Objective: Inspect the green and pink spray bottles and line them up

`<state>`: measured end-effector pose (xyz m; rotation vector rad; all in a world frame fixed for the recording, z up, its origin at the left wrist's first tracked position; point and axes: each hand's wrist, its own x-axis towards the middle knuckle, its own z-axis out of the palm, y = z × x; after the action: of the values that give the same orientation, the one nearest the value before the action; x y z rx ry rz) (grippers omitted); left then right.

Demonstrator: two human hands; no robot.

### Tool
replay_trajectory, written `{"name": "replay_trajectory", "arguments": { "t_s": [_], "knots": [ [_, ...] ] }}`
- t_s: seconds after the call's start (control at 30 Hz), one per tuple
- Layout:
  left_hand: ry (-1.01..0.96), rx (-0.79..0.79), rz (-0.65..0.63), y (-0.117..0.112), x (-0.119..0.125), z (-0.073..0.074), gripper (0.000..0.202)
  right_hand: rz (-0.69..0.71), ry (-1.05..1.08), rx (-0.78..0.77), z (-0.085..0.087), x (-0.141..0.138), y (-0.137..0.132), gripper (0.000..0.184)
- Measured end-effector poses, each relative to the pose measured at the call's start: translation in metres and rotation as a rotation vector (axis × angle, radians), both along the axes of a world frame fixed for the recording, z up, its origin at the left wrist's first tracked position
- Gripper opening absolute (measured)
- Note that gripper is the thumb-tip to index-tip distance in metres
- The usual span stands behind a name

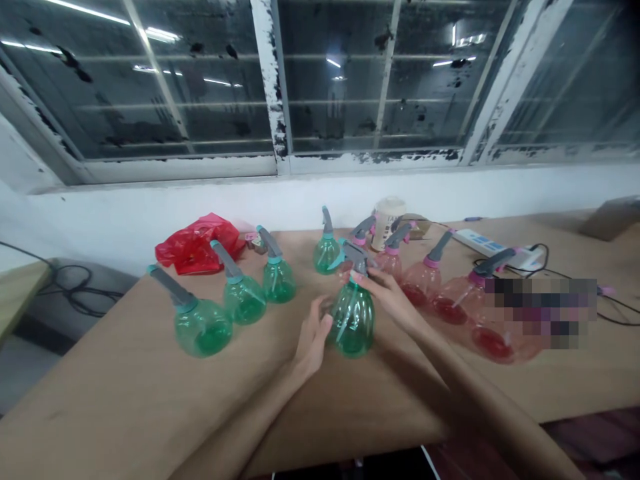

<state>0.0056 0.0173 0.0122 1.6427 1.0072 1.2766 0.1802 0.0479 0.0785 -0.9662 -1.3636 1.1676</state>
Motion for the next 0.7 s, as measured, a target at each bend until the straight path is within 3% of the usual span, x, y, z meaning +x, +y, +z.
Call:
{"name": "replay_trajectory", "arguments": {
  "t_s": [0.13,0.27,0.47,0.6,0.7],
  "knots": [
    [-0.009,-0.029,-0.189,-0.015,0.009,0.001,0.053,0.015,0.098,-0.113,-0.012,-0.011,-0.004,0.038],
    [-0.029,-0.044,-0.181,-0.021,0.010,0.003,0.054,0.039,0.234,-0.195,-0.014,-0.015,-0.006,0.038],
    [0.008,-0.072,-0.266,-0.017,0.007,0.002,0.055,0.244,0.380,-0.422,-0.009,-0.015,0.005,0.034],
    [0.028,-0.099,-0.236,-0.013,0.005,0.003,0.056,0.360,0.457,-0.372,-0.015,-0.016,0.018,0.025],
    [0.081,-0.071,-0.180,-0.009,0.003,0.003,0.051,0.442,0.494,-0.338,-0.018,-0.015,0.030,0.028]
  ]
}}
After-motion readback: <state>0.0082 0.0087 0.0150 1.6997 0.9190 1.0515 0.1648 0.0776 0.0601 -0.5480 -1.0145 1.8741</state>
